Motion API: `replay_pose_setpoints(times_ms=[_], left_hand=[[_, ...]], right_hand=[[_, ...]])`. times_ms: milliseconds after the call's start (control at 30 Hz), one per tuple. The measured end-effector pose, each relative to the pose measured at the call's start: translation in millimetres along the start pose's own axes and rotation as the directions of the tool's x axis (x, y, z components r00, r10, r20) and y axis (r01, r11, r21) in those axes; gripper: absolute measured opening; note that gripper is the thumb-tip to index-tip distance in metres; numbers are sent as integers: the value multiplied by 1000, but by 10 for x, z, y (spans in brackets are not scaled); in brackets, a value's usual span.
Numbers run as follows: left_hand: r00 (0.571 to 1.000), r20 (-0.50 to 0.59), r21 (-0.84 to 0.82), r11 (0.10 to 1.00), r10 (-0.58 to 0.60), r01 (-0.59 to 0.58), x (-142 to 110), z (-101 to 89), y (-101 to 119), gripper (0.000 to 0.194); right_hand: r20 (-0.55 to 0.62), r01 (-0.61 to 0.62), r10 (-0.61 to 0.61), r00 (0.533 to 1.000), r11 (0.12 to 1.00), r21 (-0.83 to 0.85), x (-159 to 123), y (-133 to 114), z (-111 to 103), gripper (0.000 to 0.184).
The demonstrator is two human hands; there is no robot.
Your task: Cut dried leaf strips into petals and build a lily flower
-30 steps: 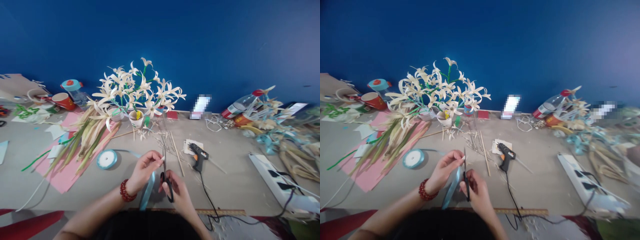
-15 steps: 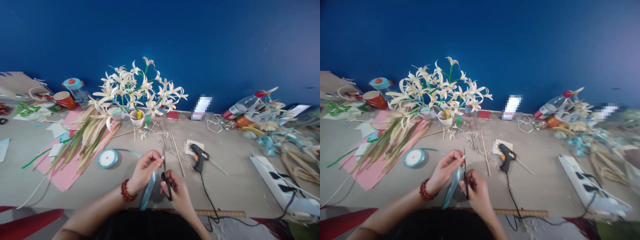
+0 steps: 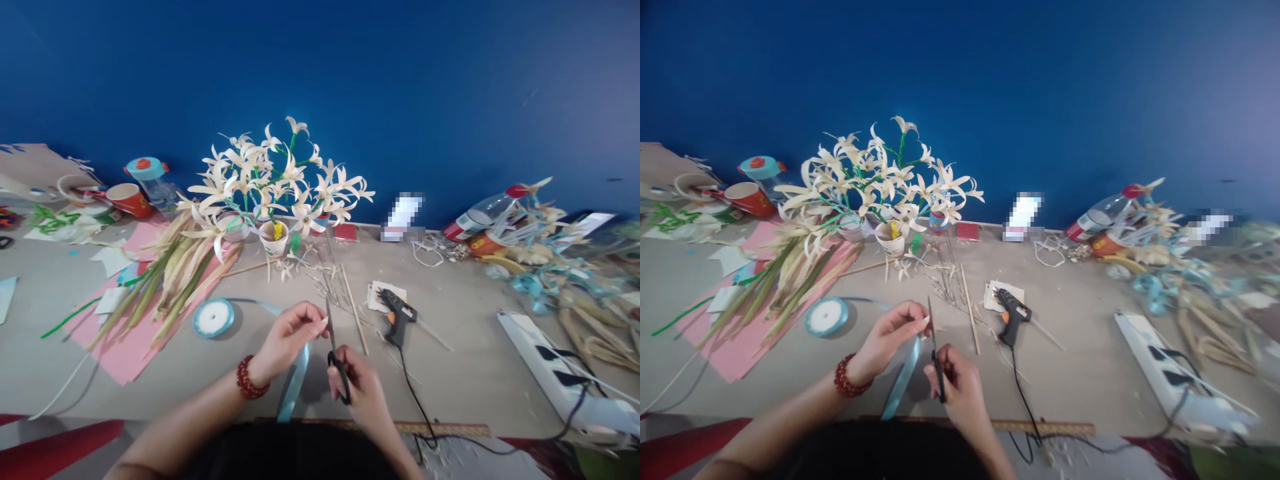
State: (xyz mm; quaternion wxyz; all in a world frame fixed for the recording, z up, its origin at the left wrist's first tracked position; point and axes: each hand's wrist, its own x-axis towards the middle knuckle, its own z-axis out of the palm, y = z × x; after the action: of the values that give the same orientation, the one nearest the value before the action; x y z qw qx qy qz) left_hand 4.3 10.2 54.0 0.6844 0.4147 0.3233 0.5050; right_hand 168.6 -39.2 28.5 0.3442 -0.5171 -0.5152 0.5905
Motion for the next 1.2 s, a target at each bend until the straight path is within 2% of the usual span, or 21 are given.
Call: replay_pose_setpoints(times_ms=[267, 433, 667, 833, 967, 1200], left_hand=[[992, 116, 44, 998, -38, 33, 24, -71, 22, 23], [985, 165, 48, 998, -48, 40, 42, -102, 47, 24], [972, 205, 53, 993, -115, 106, 48, -128, 123, 23], [970, 192, 172, 978, -148, 115, 37, -138, 141, 23], [969, 218, 403, 915, -113, 16, 26, -121, 146, 20], [966, 256, 608, 783, -40, -129, 28, -56, 194, 15]], right_hand=[[145, 46, -48, 988, 999, 16, -59, -86, -157, 42], [150, 22, -25, 988, 1000, 23, -68, -76, -170, 42], [73, -46, 45, 996, 999, 16, -76, -52, -218, 46], [-62, 48, -48, 997, 999, 1, -32, -111, -244, 35], [-189, 171, -168, 967, 985, -1, 50, -211, -223, 24], [-177, 236, -238, 955, 971, -35, 160, -323, -176, 19]])
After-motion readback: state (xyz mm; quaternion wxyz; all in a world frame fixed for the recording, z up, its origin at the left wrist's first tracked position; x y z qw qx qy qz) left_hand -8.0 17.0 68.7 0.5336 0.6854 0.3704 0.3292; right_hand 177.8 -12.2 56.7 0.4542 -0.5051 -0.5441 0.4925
